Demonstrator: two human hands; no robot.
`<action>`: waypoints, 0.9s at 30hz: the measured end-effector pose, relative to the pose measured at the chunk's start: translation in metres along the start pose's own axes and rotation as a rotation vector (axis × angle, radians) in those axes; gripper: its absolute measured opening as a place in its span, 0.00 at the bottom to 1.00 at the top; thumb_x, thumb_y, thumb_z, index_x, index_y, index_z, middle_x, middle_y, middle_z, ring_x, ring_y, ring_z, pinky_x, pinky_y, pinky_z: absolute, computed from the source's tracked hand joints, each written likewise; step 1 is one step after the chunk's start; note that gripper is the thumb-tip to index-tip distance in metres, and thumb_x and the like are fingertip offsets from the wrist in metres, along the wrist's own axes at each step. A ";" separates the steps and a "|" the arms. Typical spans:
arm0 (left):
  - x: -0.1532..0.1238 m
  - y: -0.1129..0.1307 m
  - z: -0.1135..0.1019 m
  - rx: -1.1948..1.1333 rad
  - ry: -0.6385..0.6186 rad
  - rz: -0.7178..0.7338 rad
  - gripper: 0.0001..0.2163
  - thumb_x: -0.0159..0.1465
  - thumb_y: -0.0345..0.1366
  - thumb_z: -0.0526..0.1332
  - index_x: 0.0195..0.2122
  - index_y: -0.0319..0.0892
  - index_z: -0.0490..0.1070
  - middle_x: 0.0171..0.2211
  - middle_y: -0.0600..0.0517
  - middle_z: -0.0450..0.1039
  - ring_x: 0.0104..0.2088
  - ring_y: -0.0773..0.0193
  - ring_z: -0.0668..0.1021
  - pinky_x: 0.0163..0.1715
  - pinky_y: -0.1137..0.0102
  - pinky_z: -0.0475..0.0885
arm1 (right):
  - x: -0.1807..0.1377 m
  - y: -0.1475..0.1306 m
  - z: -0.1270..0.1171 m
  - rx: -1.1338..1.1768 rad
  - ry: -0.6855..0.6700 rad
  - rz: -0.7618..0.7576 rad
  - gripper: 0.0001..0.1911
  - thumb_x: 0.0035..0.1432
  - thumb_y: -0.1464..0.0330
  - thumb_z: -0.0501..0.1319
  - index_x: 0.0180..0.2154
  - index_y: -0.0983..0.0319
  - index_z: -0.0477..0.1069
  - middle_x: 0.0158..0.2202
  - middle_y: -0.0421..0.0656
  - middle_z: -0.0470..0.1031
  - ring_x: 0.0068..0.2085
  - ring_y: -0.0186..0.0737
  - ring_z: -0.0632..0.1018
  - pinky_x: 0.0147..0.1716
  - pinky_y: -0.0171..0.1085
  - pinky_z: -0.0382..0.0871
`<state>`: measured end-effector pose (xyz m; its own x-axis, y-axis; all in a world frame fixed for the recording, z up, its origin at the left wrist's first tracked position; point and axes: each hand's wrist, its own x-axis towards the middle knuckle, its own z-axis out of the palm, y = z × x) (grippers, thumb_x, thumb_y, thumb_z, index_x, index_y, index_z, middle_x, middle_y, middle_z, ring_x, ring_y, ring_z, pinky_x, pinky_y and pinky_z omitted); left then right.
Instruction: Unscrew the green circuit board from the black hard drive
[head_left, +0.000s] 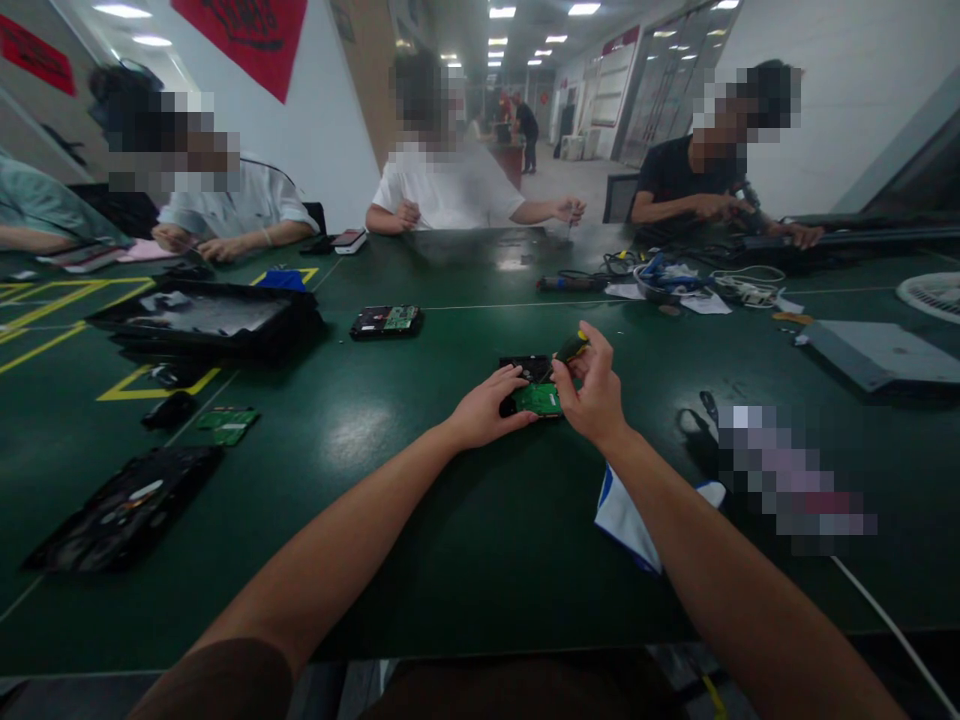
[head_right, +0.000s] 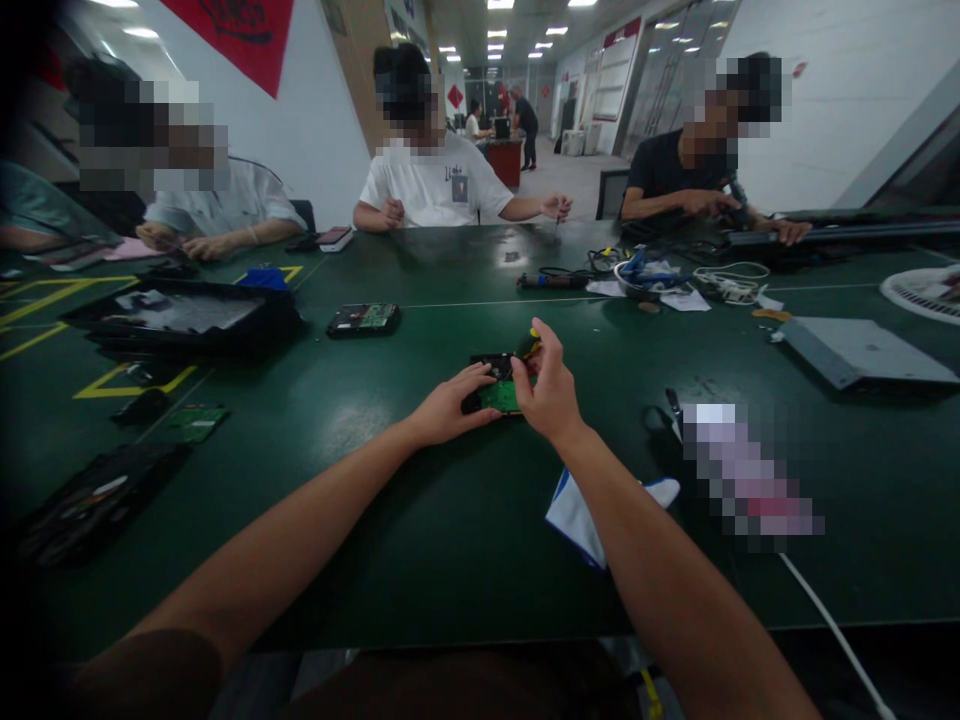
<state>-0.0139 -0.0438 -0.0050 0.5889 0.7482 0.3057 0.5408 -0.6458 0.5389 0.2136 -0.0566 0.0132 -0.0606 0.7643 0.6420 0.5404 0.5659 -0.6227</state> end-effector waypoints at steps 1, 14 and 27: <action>0.000 0.000 0.000 -0.002 -0.001 -0.002 0.30 0.66 0.54 0.67 0.65 0.44 0.69 0.73 0.40 0.61 0.75 0.48 0.61 0.73 0.49 0.59 | 0.000 0.000 0.000 -0.005 -0.003 0.000 0.36 0.72 0.61 0.56 0.73 0.55 0.43 0.59 0.54 0.76 0.47 0.51 0.85 0.50 0.56 0.85; -0.001 -0.001 0.001 -0.009 0.010 -0.008 0.31 0.66 0.54 0.68 0.65 0.43 0.70 0.73 0.40 0.61 0.75 0.47 0.61 0.73 0.49 0.60 | 0.002 -0.002 -0.002 -0.065 -0.003 -0.039 0.37 0.71 0.61 0.58 0.74 0.52 0.46 0.68 0.54 0.67 0.47 0.51 0.84 0.51 0.57 0.84; 0.001 -0.002 0.002 0.045 0.045 -0.038 0.32 0.62 0.56 0.70 0.62 0.43 0.72 0.74 0.39 0.58 0.76 0.42 0.56 0.74 0.44 0.54 | 0.006 -0.002 -0.001 -0.074 0.022 -0.078 0.34 0.73 0.62 0.55 0.74 0.53 0.46 0.69 0.53 0.68 0.58 0.52 0.81 0.57 0.55 0.81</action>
<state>-0.0135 -0.0416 -0.0073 0.5407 0.7775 0.3211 0.5891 -0.6225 0.5152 0.2130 -0.0537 0.0192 -0.0874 0.7113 0.6974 0.5954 0.5986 -0.5359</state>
